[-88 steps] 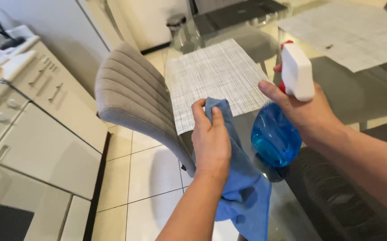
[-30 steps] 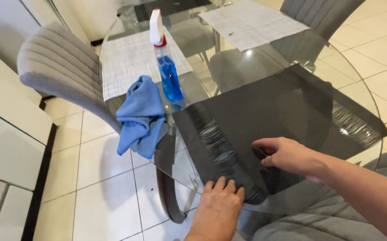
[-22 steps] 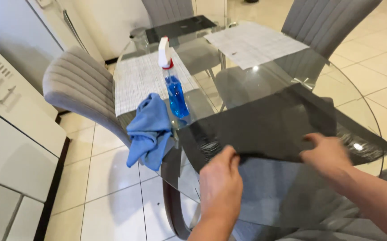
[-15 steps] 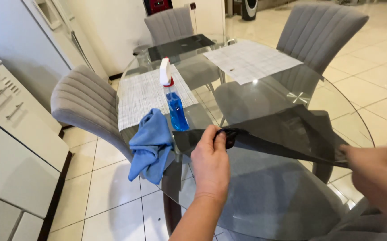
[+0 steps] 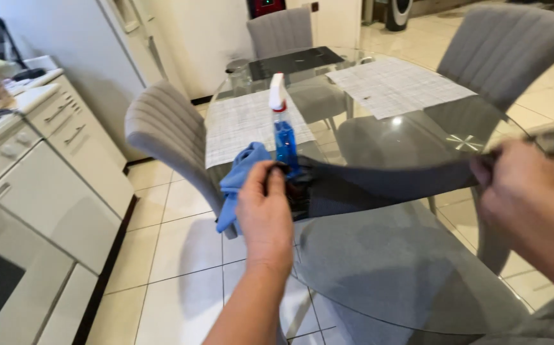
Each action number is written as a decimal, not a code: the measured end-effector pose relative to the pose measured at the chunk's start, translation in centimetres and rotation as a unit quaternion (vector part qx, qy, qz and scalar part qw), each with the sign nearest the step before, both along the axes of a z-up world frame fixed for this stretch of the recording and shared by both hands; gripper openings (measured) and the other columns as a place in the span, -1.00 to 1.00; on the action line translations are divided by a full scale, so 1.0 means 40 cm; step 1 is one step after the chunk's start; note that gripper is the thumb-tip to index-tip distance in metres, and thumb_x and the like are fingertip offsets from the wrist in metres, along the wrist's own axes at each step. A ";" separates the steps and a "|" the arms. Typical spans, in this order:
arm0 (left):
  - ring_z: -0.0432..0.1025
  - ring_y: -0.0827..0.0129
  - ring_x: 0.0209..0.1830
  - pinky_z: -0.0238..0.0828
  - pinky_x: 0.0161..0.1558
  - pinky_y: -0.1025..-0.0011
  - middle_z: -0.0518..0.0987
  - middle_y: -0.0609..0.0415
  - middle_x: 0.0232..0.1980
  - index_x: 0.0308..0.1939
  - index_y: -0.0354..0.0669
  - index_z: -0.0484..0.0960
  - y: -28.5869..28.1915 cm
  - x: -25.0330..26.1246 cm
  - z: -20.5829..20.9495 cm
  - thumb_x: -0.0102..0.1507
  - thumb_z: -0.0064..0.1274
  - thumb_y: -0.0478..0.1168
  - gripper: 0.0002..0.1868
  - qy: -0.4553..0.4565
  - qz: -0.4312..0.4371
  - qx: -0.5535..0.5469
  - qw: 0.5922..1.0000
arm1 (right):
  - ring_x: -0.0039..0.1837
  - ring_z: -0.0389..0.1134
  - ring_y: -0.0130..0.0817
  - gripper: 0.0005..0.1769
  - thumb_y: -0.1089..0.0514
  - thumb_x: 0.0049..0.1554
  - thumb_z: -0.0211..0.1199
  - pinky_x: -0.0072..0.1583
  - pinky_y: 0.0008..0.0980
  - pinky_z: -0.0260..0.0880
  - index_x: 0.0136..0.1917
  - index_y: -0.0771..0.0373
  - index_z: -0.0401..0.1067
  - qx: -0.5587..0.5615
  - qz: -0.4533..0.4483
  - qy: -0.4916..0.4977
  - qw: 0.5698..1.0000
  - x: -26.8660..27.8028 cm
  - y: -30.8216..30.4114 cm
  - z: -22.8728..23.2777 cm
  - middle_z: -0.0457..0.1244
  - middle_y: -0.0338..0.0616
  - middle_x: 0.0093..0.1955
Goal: Cleaning a glass dining table and placemats using a spray cleaner and a cloth.
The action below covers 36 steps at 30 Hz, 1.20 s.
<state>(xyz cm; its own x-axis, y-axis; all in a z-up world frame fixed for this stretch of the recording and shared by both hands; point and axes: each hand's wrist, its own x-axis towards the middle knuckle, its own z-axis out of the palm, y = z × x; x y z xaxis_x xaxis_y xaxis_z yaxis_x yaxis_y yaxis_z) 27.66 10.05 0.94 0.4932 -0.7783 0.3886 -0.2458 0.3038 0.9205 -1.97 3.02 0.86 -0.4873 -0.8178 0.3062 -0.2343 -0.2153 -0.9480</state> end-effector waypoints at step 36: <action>0.57 -0.06 -0.12 0.45 -0.03 0.09 0.69 -0.16 -0.19 -0.04 0.02 0.76 0.863 1.360 0.179 0.16 0.24 -0.10 -0.71 -0.084 0.546 0.223 0.804 | -0.07 0.44 -0.18 -0.49 0.28 0.09 0.24 0.01 -0.21 0.56 0.33 0.12 0.36 0.158 0.604 0.105 0.774 1.847 0.487 0.243 0.31 0.04 0.02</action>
